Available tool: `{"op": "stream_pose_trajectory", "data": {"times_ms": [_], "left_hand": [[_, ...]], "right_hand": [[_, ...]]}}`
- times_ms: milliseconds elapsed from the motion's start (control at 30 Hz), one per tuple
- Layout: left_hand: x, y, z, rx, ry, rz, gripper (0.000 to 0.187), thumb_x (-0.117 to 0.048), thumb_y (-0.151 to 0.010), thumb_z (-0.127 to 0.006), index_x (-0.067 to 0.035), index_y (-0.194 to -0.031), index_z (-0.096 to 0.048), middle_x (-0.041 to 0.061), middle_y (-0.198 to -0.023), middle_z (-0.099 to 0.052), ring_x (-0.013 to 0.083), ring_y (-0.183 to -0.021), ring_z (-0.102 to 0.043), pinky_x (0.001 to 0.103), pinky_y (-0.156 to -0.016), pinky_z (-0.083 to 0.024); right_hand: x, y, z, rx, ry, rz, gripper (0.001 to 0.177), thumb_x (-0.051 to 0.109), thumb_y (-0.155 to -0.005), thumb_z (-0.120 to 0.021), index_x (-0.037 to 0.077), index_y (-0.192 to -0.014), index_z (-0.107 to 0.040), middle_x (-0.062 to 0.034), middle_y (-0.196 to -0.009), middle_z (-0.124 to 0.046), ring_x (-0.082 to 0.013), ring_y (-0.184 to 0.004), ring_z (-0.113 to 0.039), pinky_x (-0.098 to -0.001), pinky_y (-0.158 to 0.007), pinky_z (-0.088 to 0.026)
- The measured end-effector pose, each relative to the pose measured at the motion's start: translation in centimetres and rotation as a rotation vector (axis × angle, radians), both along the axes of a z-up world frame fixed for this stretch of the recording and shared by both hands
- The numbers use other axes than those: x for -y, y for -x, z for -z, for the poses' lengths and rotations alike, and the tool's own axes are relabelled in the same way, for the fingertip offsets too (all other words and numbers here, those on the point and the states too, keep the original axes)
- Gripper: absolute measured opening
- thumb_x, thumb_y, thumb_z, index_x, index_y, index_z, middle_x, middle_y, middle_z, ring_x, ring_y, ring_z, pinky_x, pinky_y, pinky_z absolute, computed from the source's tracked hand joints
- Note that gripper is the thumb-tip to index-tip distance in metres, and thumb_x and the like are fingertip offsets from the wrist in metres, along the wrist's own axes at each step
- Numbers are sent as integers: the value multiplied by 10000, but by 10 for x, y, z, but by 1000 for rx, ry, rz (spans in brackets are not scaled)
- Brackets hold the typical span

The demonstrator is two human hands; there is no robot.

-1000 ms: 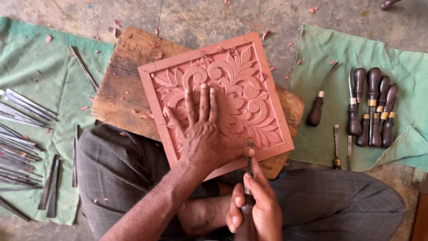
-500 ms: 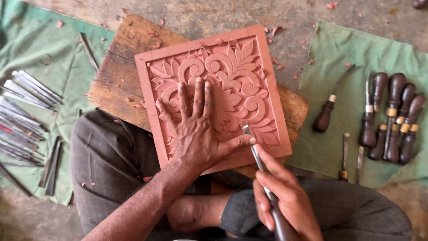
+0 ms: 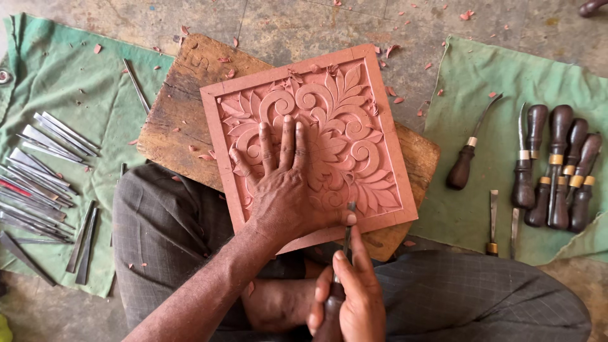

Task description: The person carves a floral pattern into a square wooden block using various chisels and gouges while sitting on the floor.

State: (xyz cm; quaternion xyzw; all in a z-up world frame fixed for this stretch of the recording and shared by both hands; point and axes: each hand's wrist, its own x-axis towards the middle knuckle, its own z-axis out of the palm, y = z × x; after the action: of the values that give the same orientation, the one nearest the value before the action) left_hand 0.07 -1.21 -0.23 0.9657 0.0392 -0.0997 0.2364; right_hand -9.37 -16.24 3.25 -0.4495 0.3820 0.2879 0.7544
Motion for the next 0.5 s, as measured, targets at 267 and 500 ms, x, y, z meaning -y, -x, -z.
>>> {"op": "stream_pose_trajectory", "data": {"times_ms": [267, 500], "left_hand": [[-2, 3, 2, 69, 8, -5, 1644, -898, -434, -783, 51, -1573, -74, 225, -1678, -45, 496, -1514, 107, 812, -1034, 178], [-1, 3, 5, 105, 17, -35, 1619, -910, -446, -758, 36, -1580, -96, 214, -1684, -76, 481, -1527, 82, 798, -1045, 174]], "right_hand": [[-24, -10, -12, 47, 40, 66, 692, 301, -969, -474, 381, -1635, -304, -108, -538, -513, -252, -281, -486, -408, -256, -420], [-5, -8, 0, 63, -124, 76, 718, 224, -956, -425, 371, -1647, -300, -82, -551, -483, -229, -282, -466, -388, -261, -423]]}}
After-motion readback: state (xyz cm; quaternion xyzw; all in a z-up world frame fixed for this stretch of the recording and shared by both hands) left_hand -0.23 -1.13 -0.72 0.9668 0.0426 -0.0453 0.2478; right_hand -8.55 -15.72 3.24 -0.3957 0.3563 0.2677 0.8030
